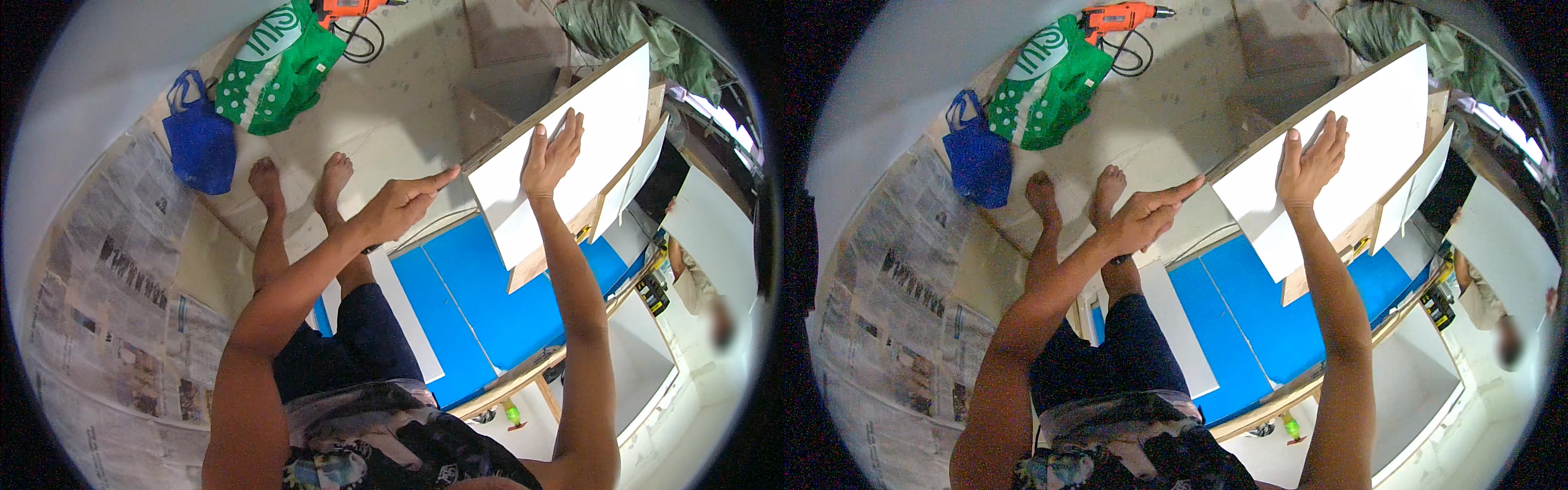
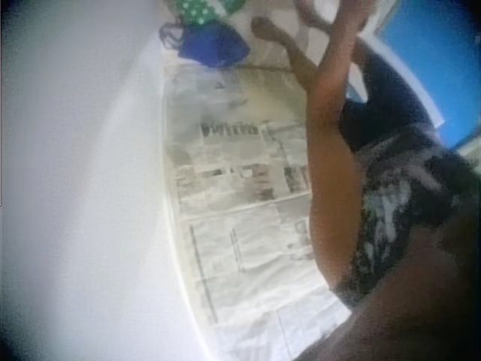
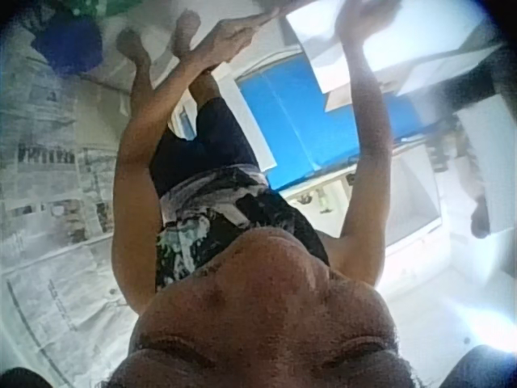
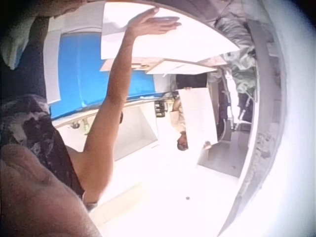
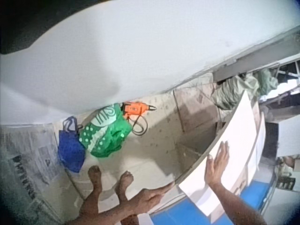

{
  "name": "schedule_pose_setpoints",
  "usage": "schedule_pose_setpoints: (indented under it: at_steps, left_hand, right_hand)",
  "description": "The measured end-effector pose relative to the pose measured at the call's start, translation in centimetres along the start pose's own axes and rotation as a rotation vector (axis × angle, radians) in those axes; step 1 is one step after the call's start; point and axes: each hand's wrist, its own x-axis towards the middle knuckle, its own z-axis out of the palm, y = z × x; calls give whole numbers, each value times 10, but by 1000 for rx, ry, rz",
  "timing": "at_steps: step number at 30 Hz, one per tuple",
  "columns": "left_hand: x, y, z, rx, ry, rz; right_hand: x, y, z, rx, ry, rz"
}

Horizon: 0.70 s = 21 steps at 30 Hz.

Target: The person uses a utility knife to trim the edges of white cabinet panels and applies edge banding to the cut sides. They work on multiple panels, cutting, peeling backing, and pressing the banding onto the edges.

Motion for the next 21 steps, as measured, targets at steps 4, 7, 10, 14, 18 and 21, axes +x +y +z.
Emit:
schedule_pose_setpoints:
  at_steps: [4,7,10,14,18,21]
  left_hand:
    - [15,19,2,28,-13,-18]
    - [-4,5,-8,56,10,-120]
    - [5,11,5,-12,-9,-39]
    - [-12,-15,-18,163,58,-72]
    - [-32,-18,-9,439,210,186]
    - [-7,0,9,143,119,3]
  right_hand:
    - [-2,4,0,4,-2,-2]
    - [-2,-1,-1,-5,0,-6]
    - [1,4,-1,-15,8,-16]
    - [-1,2,0,15,5,-23]
    - [-4,4,-2,-3,-11,2]
    - [-1,2,-1,12,-7,-7]
